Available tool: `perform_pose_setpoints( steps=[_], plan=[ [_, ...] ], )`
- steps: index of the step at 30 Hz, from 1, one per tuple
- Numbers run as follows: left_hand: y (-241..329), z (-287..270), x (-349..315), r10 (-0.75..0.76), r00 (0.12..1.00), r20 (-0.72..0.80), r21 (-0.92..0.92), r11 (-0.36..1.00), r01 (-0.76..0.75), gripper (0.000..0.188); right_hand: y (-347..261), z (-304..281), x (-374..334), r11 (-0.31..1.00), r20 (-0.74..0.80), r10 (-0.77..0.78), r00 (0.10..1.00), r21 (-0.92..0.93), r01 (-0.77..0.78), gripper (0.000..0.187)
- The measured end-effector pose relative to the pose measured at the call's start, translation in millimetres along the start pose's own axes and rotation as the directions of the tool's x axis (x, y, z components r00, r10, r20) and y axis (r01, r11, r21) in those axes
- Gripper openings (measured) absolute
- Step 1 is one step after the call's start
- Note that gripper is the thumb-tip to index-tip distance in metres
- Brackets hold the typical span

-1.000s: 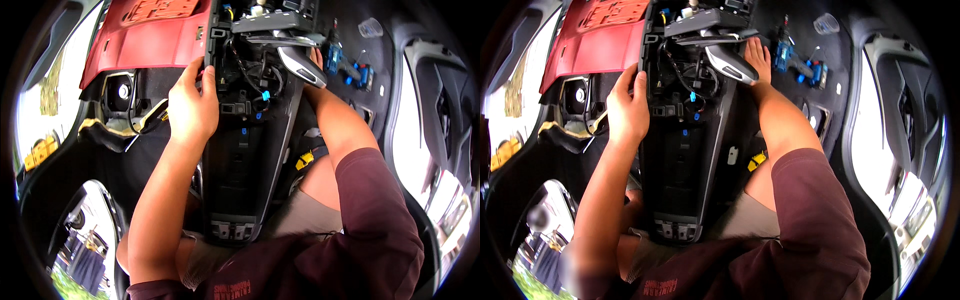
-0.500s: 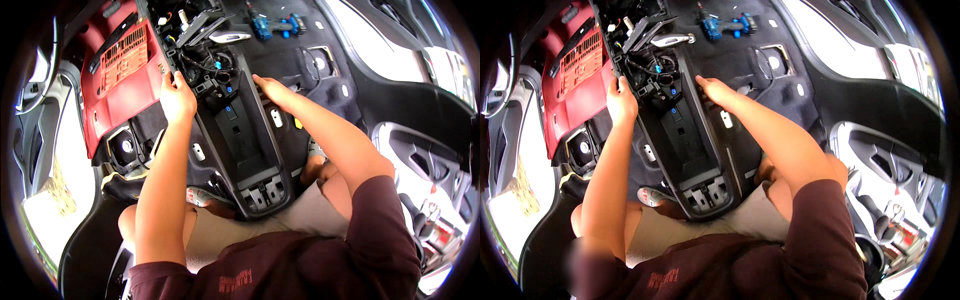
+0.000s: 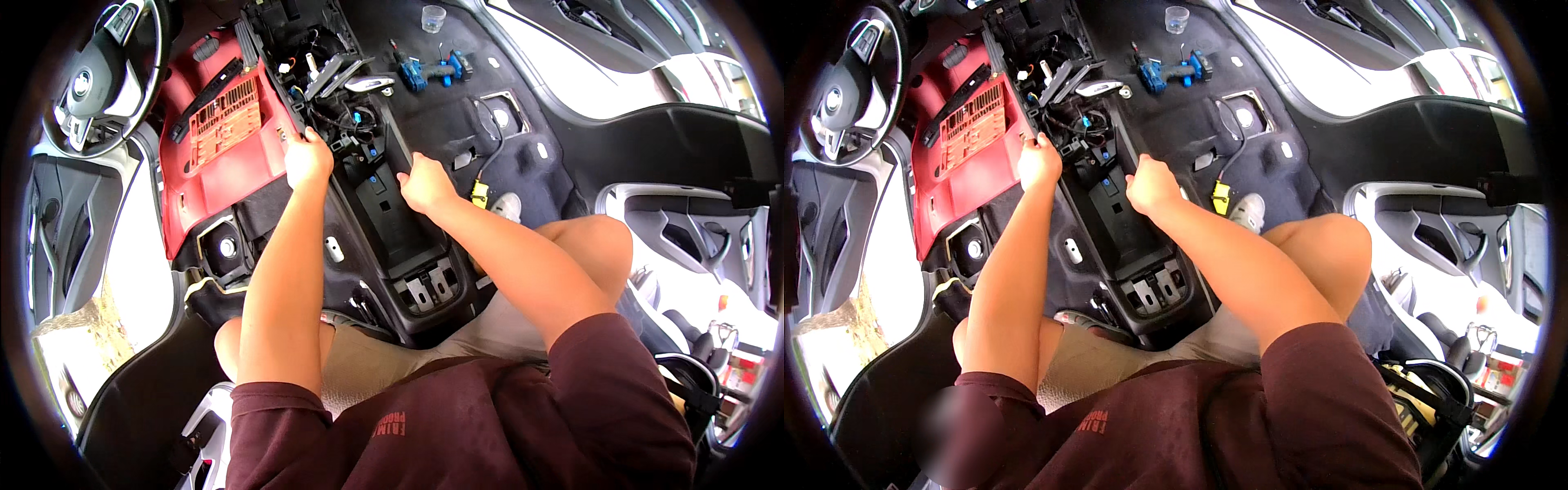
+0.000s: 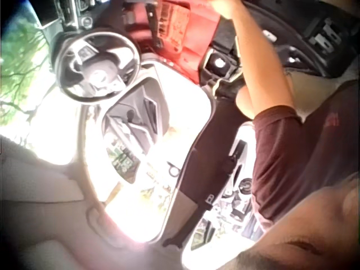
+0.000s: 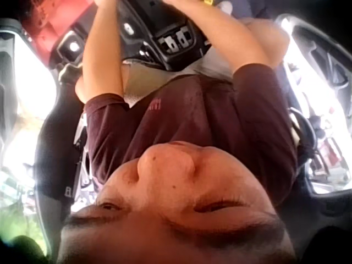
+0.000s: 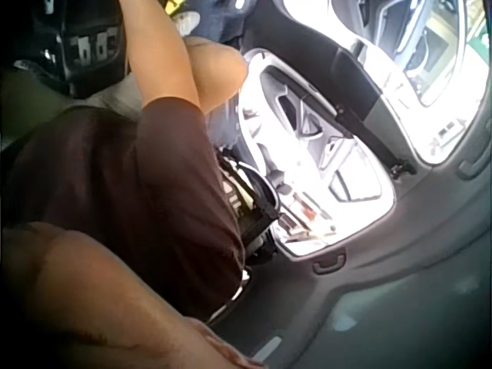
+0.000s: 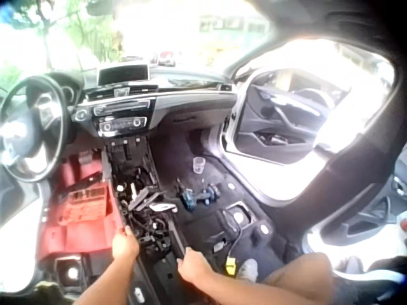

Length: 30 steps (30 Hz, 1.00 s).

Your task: The person disconnects wiring connectors from a car console component, removes trim panels from the center tunnel using an electric drill, and uses a prying tool to detach clips.

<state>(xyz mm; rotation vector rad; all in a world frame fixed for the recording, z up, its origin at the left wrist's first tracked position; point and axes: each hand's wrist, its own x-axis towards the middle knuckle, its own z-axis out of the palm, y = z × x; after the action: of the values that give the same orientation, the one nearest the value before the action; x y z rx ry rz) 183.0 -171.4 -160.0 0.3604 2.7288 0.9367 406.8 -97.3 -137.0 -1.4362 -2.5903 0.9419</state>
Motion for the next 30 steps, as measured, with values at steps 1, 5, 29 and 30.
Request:
perform_pose_setpoints(
  steps=[1,5,29,30],
  plan=[
    [3,-3,2,-0.005,1.000,0.009,0.045,0.999,0.004,0.051,0,2,2,1.000,-0.008,-0.009,1.000,-0.007,0.008,0.040],
    [-3,2,25,0.371,0.915,-0.160,0.184,0.922,-0.341,0.041,-6,1,5,1.000,-0.015,-0.013,1.000,0.008,0.013,0.038],
    [30,-47,106,0.861,0.378,0.342,-0.218,0.463,-0.859,0.019,-14,-19,3,0.978,0.115,0.145,0.983,0.132,-0.160,0.049],
    [28,-49,114,0.864,0.422,0.275,-0.302,0.494,-0.815,0.022,-12,-17,1,0.975,0.100,0.165,0.981,0.136,-0.177,0.050]
  ],
)
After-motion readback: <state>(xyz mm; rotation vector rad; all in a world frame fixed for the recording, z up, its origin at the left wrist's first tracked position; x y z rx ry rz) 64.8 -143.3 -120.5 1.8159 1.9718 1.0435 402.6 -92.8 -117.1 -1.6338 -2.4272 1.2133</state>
